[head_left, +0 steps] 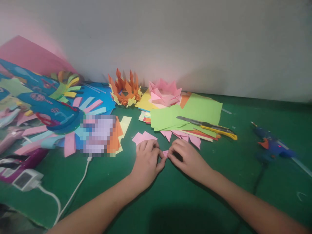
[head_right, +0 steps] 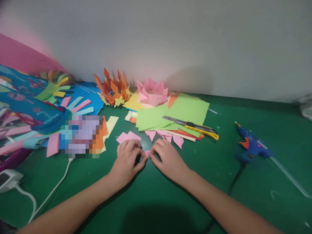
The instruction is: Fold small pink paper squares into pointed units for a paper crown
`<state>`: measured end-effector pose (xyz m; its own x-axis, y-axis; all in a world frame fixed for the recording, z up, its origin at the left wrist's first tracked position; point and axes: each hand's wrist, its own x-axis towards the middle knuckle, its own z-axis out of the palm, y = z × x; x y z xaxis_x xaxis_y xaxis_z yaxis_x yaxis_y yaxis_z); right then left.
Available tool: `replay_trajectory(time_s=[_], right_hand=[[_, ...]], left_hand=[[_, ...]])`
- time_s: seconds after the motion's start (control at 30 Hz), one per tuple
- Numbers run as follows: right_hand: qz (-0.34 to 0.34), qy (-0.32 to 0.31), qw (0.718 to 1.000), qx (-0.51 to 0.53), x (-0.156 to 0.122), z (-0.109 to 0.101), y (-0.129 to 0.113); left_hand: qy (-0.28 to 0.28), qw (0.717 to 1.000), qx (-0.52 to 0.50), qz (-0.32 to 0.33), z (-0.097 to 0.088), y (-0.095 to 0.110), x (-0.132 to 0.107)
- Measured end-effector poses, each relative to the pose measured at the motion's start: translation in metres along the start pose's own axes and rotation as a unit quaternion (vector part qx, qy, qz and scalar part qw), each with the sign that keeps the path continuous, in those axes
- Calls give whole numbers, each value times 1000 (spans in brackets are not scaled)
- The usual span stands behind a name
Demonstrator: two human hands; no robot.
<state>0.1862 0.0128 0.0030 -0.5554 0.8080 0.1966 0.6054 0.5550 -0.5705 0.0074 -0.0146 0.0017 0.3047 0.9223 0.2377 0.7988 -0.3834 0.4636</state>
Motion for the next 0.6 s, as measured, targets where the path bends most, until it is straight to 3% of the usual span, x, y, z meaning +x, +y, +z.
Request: replay_trajectory(time_s=[0.6], right_hand=[[-6, -7, 999, 45, 1, -4, -1]], left_hand=[[-14, 999, -36, -20, -6, 0, 0]])
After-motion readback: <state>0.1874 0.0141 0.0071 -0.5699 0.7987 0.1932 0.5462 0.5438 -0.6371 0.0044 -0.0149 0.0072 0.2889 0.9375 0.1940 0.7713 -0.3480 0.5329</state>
